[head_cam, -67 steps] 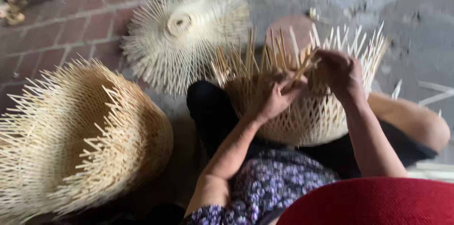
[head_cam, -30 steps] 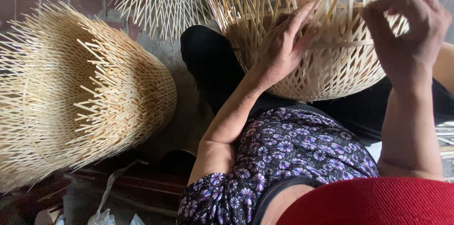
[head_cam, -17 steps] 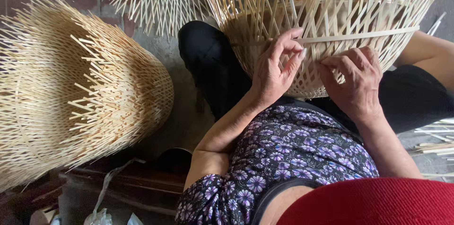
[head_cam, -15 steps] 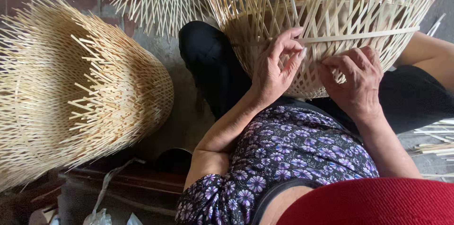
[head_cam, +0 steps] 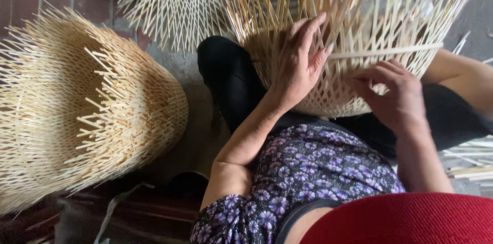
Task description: The person weaves a basket by hand, interlacing thin bamboo strips through the vertical ribs of a partially completed basket. The person sits on the floor and works on the basket continuously, occasionally adjusting the position of the basket.
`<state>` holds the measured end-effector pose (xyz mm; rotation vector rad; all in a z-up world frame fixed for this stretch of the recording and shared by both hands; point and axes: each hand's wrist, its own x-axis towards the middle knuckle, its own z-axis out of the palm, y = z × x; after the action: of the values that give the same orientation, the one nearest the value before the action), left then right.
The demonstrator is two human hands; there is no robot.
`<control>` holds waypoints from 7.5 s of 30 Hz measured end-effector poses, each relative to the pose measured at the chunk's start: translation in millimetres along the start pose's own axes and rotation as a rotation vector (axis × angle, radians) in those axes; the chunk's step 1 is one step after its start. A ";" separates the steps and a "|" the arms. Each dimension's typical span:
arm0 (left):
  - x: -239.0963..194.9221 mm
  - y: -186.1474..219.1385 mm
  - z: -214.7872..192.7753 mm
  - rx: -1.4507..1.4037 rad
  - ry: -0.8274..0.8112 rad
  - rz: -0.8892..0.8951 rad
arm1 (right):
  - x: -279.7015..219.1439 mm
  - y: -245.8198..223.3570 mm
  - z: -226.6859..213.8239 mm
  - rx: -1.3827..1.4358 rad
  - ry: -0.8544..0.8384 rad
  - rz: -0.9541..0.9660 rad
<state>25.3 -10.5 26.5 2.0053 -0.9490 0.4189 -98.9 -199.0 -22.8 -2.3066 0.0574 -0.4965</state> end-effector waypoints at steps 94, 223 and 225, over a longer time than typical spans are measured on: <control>-15.5 -39.7 26.9 -0.069 -0.075 -0.023 | 113.9 -17.6 3.1 -0.414 -0.040 -0.287; 37.9 -81.0 51.3 -0.192 -0.200 0.177 | 97.3 29.5 -2.4 0.307 0.050 -0.100; 29.2 -72.5 52.1 -0.123 -0.219 0.001 | 100.5 27.3 -2.5 0.100 0.091 -0.225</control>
<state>96.2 -41.5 -26.9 1.9652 -1.0824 0.1381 -4.1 -239.1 -6.6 -2.2027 -0.1816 -0.7023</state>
